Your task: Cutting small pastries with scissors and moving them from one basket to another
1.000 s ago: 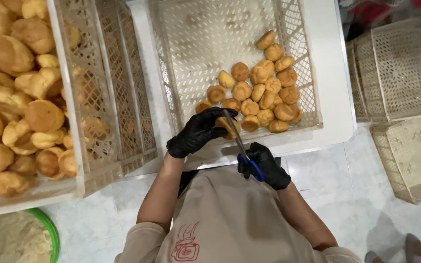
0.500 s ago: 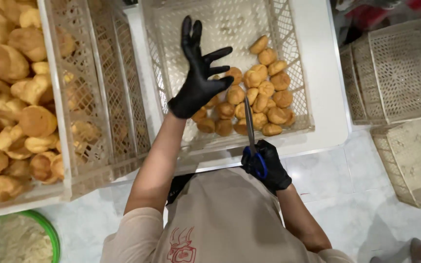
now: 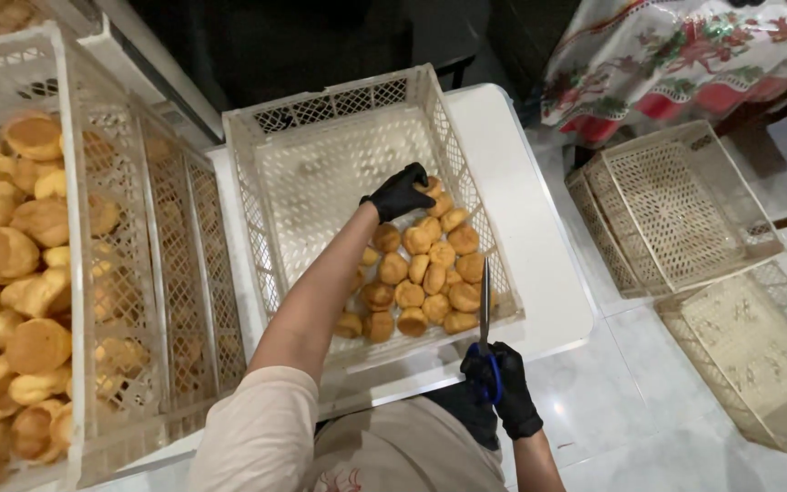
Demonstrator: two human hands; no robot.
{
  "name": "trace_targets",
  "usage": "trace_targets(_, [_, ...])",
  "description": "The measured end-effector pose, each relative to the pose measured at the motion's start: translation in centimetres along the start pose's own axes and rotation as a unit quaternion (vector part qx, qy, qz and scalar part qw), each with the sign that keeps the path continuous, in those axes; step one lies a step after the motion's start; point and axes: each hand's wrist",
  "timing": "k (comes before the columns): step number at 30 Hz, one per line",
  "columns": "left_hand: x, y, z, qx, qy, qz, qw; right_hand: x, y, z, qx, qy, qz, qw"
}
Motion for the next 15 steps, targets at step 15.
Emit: trace_targets(15, [-9.0,1.3,-23.7,-0.177,-0.033,-0.455,0.872,-4.2,-1.2,4.5,0.009,-0.173,-0.063,0.983])
Point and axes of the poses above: each hand's wrist, its own z-axis towards the middle knuckle, its own y-axis out of the back of the hand, x = y × z, and after that the axes turned 11 degrees about z, right-handed
